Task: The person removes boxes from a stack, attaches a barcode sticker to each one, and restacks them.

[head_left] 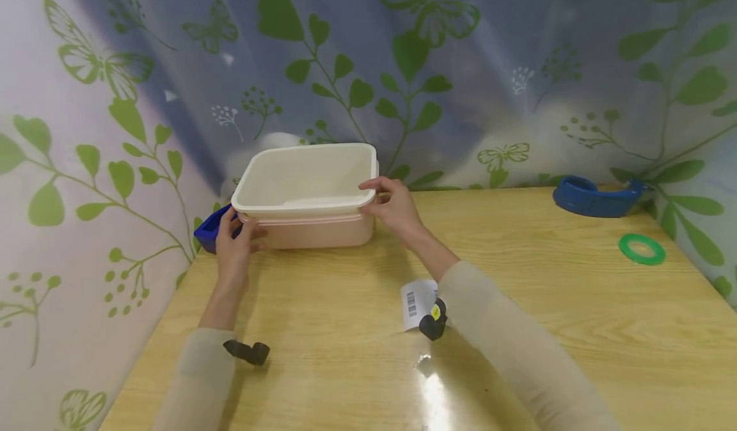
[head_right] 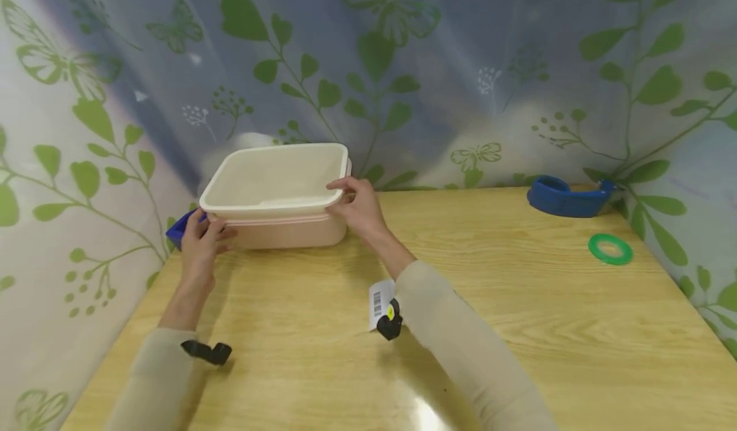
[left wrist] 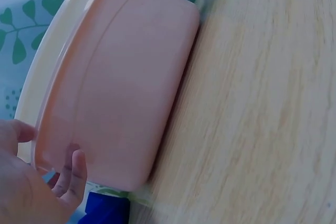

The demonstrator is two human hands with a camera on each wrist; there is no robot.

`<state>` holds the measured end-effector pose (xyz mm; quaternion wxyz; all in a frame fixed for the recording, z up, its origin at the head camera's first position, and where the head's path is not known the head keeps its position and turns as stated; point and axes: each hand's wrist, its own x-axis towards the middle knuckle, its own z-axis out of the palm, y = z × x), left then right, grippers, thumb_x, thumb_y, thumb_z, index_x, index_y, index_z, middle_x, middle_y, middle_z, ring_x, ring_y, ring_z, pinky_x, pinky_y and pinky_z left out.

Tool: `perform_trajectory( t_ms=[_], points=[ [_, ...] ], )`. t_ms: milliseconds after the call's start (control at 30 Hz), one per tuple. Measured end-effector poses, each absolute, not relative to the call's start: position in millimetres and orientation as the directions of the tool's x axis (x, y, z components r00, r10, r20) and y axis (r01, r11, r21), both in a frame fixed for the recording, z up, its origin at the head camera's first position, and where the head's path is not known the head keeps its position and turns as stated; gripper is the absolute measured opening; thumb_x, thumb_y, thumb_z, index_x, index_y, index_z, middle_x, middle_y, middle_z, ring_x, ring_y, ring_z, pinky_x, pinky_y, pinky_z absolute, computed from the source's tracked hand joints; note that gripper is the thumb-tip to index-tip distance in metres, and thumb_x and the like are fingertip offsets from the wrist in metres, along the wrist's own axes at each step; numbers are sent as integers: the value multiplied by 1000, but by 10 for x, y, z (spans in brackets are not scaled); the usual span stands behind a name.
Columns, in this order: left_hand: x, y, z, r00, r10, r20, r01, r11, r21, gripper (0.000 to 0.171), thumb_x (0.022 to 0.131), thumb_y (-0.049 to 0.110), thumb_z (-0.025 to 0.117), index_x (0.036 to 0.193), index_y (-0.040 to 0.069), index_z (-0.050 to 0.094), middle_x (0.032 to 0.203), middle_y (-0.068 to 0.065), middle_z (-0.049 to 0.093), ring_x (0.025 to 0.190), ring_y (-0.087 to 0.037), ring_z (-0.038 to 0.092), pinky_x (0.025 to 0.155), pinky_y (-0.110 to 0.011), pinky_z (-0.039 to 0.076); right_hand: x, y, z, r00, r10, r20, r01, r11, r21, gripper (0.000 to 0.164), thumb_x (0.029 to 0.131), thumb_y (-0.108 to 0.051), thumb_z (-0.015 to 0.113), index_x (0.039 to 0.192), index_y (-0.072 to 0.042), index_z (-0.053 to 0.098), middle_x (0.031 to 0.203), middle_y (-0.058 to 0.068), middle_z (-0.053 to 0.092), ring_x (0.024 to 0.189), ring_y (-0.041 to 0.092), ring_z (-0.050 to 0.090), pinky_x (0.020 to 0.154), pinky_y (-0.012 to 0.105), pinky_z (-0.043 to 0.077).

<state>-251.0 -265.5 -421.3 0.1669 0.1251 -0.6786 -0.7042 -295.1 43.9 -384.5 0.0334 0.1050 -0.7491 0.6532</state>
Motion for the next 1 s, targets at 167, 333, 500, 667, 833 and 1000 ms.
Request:
perform_trajectory(
  t_ms=[167,333,500,667,833,1000],
  points=[
    [-2524,-2631,-4184,-901,-431,50,44,25,999,60,103,19,61,159,21,41,142,-8,52,87,-13,72,67,-24,61,-2980,445,-3853,-961,-80,266,-277,213,-937,25,81,3,85,100,-5,72,104,6,55,89,17,57,76,26,48],
    [-2527,-2614,-4176,-893,-446,53,21,76,997,60,103,22,60,160,22,40,145,-10,52,89,-14,71,70,-25,61,-2990,400,-3814,-943,-59,327,-332,236,-913,20,85,3,83,96,-5,69,105,7,57,92,20,62,82,28,52],
    [-2518,-2604,-4203,-882,-468,54,9,97,995,60,104,24,59,160,20,39,139,-10,54,87,-12,71,71,-27,62,-3008,348,-3782,-929,-53,365,-368,222,-903,17,86,2,82,96,-4,69,108,8,57,90,19,61,79,26,53],
    [-2502,-2602,-4222,-883,-465,63,10,115,993,60,105,25,58,161,20,38,136,-8,55,89,-12,69,71,-28,63,-3014,320,-3760,-915,-40,401,-399,222,-889,16,86,2,82,94,-3,68,107,9,58,89,18,60,77,23,51],
    [-2505,-2595,-4204,-866,-485,125,5,241,970,60,103,24,59,160,17,40,142,-12,54,100,-15,62,81,-25,58,-3011,311,-3749,-903,-19,430,-424,217,-879,16,86,3,82,93,-2,68,105,10,59,92,21,61,81,24,52],
    [-2505,-2629,-4127,-812,-514,275,40,420,906,53,99,21,63,149,8,54,140,-18,54,120,-27,50,106,-38,41,-3001,315,-3743,-897,-1,442,-432,219,-875,16,86,2,82,93,-2,68,104,10,60,95,23,61,85,29,54]
  ],
)
